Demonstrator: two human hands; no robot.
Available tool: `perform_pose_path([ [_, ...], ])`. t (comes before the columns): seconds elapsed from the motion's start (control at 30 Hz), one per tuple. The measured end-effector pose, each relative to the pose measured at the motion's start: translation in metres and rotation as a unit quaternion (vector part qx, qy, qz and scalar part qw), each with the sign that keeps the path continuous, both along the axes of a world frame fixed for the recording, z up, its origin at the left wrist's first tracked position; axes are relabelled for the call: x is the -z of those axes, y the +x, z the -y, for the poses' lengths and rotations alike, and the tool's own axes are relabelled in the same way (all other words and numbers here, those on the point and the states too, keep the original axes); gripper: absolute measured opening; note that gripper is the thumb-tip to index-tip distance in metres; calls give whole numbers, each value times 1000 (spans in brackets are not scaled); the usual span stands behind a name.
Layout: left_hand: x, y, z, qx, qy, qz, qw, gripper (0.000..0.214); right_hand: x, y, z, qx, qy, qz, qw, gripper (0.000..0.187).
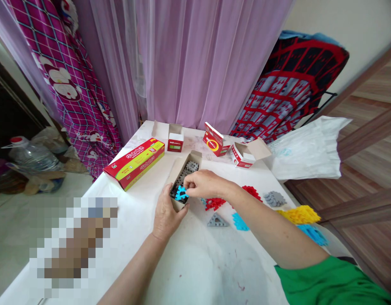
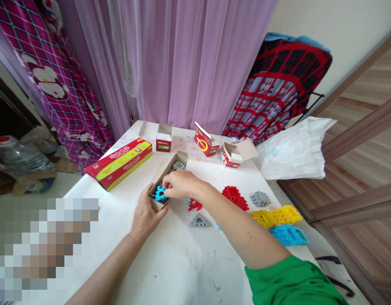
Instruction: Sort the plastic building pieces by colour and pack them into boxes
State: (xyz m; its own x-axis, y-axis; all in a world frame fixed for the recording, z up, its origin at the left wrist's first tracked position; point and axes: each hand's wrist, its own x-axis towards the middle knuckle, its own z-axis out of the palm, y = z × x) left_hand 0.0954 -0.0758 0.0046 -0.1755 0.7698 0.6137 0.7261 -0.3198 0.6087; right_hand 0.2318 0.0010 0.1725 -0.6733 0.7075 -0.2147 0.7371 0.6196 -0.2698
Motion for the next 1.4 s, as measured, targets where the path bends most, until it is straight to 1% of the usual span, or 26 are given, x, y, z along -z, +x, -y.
perform_pose_path([
  [0.13,-1,0,0,3,-8,-1,1000,85,3,2,-4,28,52,47,997,22],
  [0.2,-2,0,0,3,-10,-2,1000,84,3,5,-7,41,65,56,995,23],
  [0.3,-3,0,0,2,-11,-5,1000,84,1,8,-9,46,74,58,995,23],
  [0.4,-3,0,0,4,-10,-6,1000,85,1,7,-6,54,111,69,990,24],
  [0.5,-2,0,0,2,-9,-4,1000,85,3,2,-1,41,133,91,986,26],
  [0.63,-1,0,0,2,-10,1,1000,86,4,0,2,9,116,95,989,25],
  [0.8,-1,0,0,4,-9,2,1000,86,2,5,-1,27,97,29,994,23],
  [0.9,-2,0,0,2,-10,-2,1000,87,1,8,-1,36,80,11,996,22],
  [0.97,-2,0,1,2,-12,-2,1000,88,1,9,0,30,56,6,998,22],
  [1.07,-2,0,1,4,-10,-4,1000,88,1,9,4,-1,21,10,1000,21],
  [1.17,-3,-1,1,5,-4,-7,1000,88,1,7,8,-12,21,29,999,22],
  [1.27,-2,0,1,4,-4,-5,1000,87,1,4,9,-19,50,51,997,22],
  [1.4,-1,0,0,2,-11,-1,1000,87,-1,4,5,17,155,97,983,26],
])
